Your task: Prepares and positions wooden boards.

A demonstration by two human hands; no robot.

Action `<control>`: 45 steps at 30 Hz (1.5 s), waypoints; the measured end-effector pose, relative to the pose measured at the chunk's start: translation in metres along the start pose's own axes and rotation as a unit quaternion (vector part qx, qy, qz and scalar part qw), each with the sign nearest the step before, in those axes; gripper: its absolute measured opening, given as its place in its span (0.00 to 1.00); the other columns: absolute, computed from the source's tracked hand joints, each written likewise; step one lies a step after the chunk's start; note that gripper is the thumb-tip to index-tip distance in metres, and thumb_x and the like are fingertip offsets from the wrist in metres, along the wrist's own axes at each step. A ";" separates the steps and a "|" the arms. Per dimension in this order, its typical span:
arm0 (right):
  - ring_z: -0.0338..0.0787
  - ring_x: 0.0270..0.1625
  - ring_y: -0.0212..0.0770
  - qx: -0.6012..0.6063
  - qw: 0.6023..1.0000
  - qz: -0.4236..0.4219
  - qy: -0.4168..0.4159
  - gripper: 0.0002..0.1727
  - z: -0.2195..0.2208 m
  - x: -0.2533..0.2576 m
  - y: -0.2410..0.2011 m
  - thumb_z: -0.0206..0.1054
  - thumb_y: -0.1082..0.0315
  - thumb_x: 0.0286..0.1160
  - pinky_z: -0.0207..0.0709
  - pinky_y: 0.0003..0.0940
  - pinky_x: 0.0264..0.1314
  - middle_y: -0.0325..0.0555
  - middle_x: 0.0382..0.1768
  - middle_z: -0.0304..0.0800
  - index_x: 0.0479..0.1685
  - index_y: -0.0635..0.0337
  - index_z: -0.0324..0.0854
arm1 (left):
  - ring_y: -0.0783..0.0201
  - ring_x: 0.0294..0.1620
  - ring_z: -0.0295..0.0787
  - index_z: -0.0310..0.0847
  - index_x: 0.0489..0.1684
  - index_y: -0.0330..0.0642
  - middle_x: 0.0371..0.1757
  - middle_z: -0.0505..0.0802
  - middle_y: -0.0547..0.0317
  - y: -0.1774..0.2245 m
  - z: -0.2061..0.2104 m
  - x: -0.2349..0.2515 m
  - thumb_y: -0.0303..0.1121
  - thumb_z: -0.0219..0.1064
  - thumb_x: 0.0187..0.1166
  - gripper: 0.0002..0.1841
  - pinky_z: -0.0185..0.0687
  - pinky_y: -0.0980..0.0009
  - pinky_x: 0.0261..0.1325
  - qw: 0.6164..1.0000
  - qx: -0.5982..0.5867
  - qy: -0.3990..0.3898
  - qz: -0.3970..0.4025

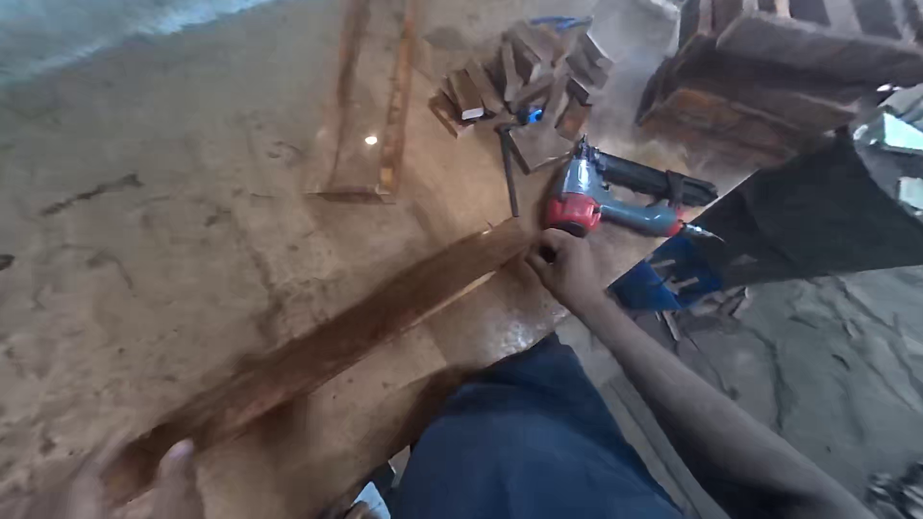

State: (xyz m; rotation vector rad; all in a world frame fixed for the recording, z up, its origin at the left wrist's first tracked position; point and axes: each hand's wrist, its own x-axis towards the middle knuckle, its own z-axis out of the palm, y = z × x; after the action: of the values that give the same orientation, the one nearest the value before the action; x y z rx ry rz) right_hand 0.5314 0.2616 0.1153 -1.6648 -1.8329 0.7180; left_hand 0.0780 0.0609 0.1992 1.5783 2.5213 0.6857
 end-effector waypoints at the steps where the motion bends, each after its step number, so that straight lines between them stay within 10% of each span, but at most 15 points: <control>1: 0.91 0.37 0.42 0.018 1.000 -0.019 -0.005 0.05 -0.001 0.001 0.005 0.74 0.67 0.71 0.88 0.48 0.44 0.45 0.35 0.91 0.39 0.59 0.89 | 0.47 0.82 0.76 0.73 0.75 0.22 0.78 0.80 0.30 0.042 0.021 0.004 0.39 0.69 0.84 0.30 0.72 0.57 0.85 0.996 -0.065 -0.023 0.058; 6: 0.90 0.38 0.36 0.179 0.975 -0.061 -0.117 0.16 -0.021 0.006 0.028 0.72 0.73 0.71 0.90 0.38 0.44 0.44 0.41 0.92 0.59 0.59 0.87 | 0.46 0.81 0.77 0.69 0.87 0.51 0.84 0.79 0.51 0.237 0.130 0.023 0.62 0.72 0.72 0.43 0.74 0.39 0.79 0.971 -0.021 -0.171 0.163; 9: 0.91 0.41 0.36 0.201 0.962 -0.053 -0.175 0.25 -0.051 0.006 0.057 0.71 0.72 0.74 0.90 0.39 0.47 0.43 0.48 0.92 0.74 0.55 0.80 | 0.46 0.79 0.78 0.64 0.89 0.55 0.82 0.80 0.53 0.289 0.174 0.035 0.62 0.79 0.63 0.50 0.73 0.38 0.78 0.955 0.065 -0.221 0.187; 12: 0.91 0.40 0.35 0.171 0.976 -0.018 -0.135 0.17 -0.088 0.013 0.096 0.71 0.70 0.76 0.90 0.39 0.47 0.41 0.44 0.93 0.64 0.55 0.87 | 0.45 0.76 0.80 0.71 0.84 0.52 0.75 0.85 0.50 0.312 0.189 0.041 0.58 0.84 0.60 0.47 0.71 0.39 0.80 0.944 0.105 -0.260 0.174; 26: 0.93 0.48 0.47 0.054 0.994 0.061 -0.076 0.16 -0.152 0.076 0.172 0.70 0.70 0.77 0.89 0.50 0.55 0.53 0.50 0.91 0.62 0.62 0.85 | 0.48 0.65 0.88 0.85 0.69 0.55 0.60 0.92 0.55 0.315 0.203 0.047 0.55 0.85 0.52 0.38 0.81 0.39 0.68 0.951 0.099 -0.263 0.130; 30: 0.79 0.74 0.68 -0.055 0.986 0.108 -0.113 0.32 -0.143 0.090 0.166 0.76 0.70 0.69 0.76 0.68 0.72 0.65 0.70 0.80 0.77 0.61 0.76 | 0.50 0.64 0.89 0.87 0.67 0.53 0.60 0.93 0.56 0.314 0.204 0.047 0.56 0.86 0.51 0.38 0.80 0.42 0.69 0.954 0.090 -0.250 0.141; 39: 0.77 0.74 0.76 -0.118 0.957 0.159 -0.214 0.51 -0.117 0.109 0.158 0.81 0.67 0.63 0.74 0.75 0.69 0.73 0.75 0.73 0.91 0.62 0.57 | 0.52 0.60 0.90 0.89 0.64 0.56 0.57 0.95 0.59 0.313 0.205 0.046 0.54 0.83 0.51 0.34 0.83 0.43 0.63 0.959 0.063 -0.242 0.131; 45: 0.84 0.69 0.59 -0.033 0.982 0.015 -0.184 0.26 -0.111 0.087 0.090 0.75 0.70 0.67 0.81 0.60 0.67 0.57 0.66 0.85 0.70 0.54 0.84 | 0.56 0.60 0.90 0.89 0.64 0.58 0.58 0.94 0.64 0.309 0.207 0.046 0.56 0.83 0.51 0.35 0.82 0.46 0.64 0.961 0.050 -0.240 0.128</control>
State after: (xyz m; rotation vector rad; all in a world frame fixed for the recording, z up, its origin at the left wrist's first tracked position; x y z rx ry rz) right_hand 0.6669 0.3584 0.1332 -1.6897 -2.1065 1.0456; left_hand 0.3771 0.2811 0.1500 1.8547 2.0487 0.1580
